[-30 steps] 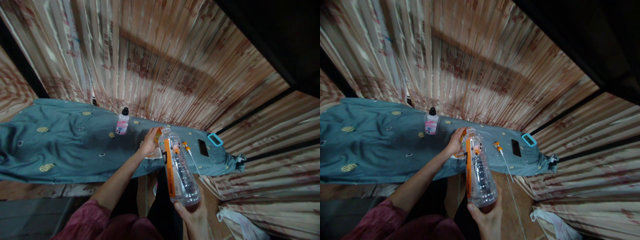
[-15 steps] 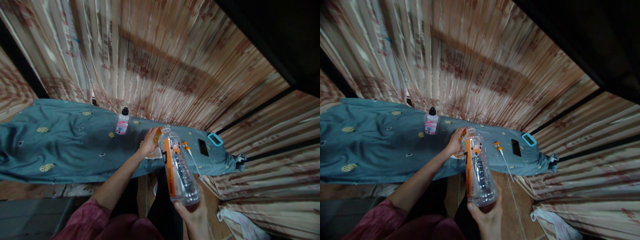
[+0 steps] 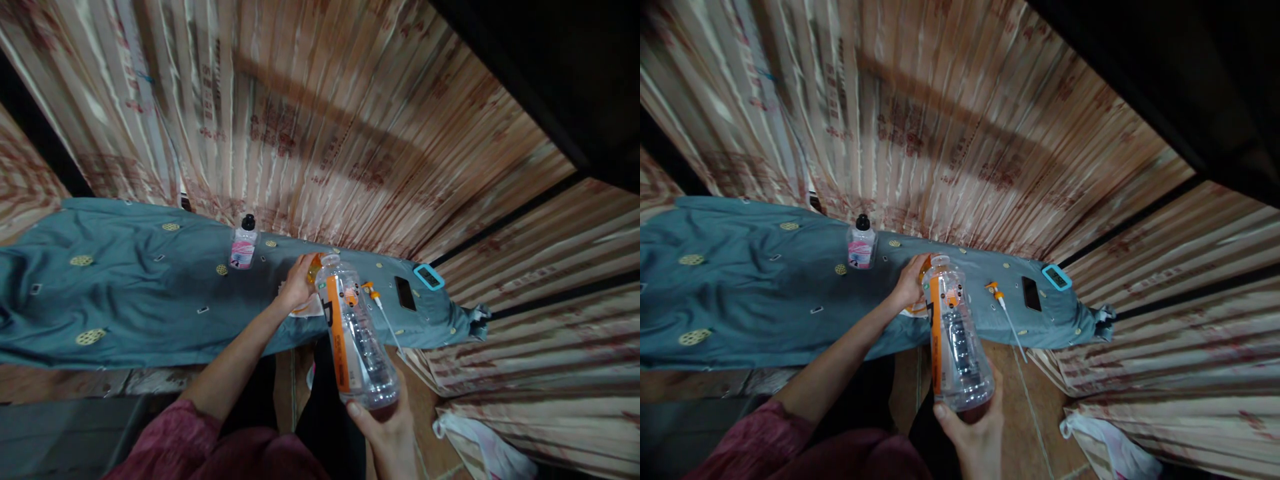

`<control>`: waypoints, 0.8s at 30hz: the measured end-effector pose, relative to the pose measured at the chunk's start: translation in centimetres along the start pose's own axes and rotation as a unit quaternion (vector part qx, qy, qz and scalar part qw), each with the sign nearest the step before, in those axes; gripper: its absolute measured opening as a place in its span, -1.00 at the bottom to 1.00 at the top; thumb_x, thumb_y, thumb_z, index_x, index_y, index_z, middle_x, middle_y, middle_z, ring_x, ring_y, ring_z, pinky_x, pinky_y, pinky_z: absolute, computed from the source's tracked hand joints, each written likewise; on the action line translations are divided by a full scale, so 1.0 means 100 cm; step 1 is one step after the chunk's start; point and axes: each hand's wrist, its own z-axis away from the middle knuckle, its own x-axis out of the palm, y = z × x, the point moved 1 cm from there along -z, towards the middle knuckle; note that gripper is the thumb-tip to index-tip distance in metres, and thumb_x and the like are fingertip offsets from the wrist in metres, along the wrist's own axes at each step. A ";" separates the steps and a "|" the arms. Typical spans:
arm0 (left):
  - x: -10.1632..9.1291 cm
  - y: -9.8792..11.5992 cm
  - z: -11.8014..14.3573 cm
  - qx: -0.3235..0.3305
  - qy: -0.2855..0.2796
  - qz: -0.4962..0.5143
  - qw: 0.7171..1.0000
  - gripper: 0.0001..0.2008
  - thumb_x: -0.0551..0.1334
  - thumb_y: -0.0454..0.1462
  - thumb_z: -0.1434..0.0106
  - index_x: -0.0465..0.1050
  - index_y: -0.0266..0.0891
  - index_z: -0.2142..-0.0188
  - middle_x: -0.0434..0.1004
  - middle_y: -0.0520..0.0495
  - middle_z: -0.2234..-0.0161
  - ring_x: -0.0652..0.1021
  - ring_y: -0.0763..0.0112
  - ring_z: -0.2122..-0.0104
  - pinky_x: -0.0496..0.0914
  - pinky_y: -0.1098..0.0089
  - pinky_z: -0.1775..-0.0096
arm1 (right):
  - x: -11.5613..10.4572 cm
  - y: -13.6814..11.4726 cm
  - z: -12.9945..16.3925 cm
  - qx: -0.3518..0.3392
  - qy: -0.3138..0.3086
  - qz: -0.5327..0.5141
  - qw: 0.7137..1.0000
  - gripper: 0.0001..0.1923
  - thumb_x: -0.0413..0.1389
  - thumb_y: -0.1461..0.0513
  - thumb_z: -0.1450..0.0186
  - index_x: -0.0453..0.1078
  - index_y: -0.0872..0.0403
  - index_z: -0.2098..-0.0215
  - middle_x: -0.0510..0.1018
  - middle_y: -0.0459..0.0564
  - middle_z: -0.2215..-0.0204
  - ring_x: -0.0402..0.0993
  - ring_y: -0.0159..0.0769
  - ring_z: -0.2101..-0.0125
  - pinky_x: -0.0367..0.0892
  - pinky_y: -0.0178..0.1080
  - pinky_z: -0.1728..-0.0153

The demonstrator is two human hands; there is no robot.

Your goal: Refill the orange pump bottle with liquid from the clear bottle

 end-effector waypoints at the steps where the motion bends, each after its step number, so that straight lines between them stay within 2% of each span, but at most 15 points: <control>1: 0.000 0.000 0.000 -0.002 -0.001 0.001 1.000 -0.30 0.39 -0.40 0.06 0.40 -0.16 -0.14 0.51 -0.12 -0.01 0.58 0.13 0.02 0.49 0.19 -0.08 | 0.001 -0.002 0.001 0.005 0.002 -0.005 1.000 -0.18 0.47 0.06 0.12 0.33 0.02 -0.06 0.70 0.04 0.14 0.67 0.00 0.12 0.53 -0.11 0.08; 10: -0.001 0.003 -0.001 -0.020 -0.002 0.004 1.000 -0.27 0.37 -0.45 0.09 0.40 -0.18 -0.14 0.51 -0.13 -0.03 0.58 0.12 0.01 0.49 0.20 -0.07 | 0.001 0.001 -0.001 0.004 0.002 -0.017 1.000 -0.16 0.49 0.07 0.15 0.34 0.03 -0.06 0.68 0.04 0.15 0.66 -0.01 0.12 0.52 -0.11 0.07; 19: 0.002 0.000 -0.001 -0.008 0.005 0.003 1.000 -0.30 0.38 -0.44 0.06 0.41 -0.21 -0.13 0.51 -0.14 -0.02 0.58 0.13 0.01 0.48 0.18 -0.09 | -0.002 0.005 -0.002 -0.018 0.001 0.016 1.000 -0.19 0.49 0.04 0.13 0.38 0.04 -0.04 0.69 0.05 0.14 0.65 0.00 0.13 0.50 -0.09 0.06; 24: 0.004 -0.004 -0.001 0.003 0.012 0.007 1.000 -0.31 0.39 -0.42 0.03 0.40 -0.17 -0.14 0.51 -0.10 -0.01 0.58 0.17 0.02 0.49 0.20 -0.08 | -0.002 0.006 -0.002 -0.012 0.002 0.009 1.000 -0.15 0.50 0.05 0.15 0.36 0.02 -0.08 0.68 0.04 0.10 0.64 -0.01 0.09 0.48 -0.10 0.02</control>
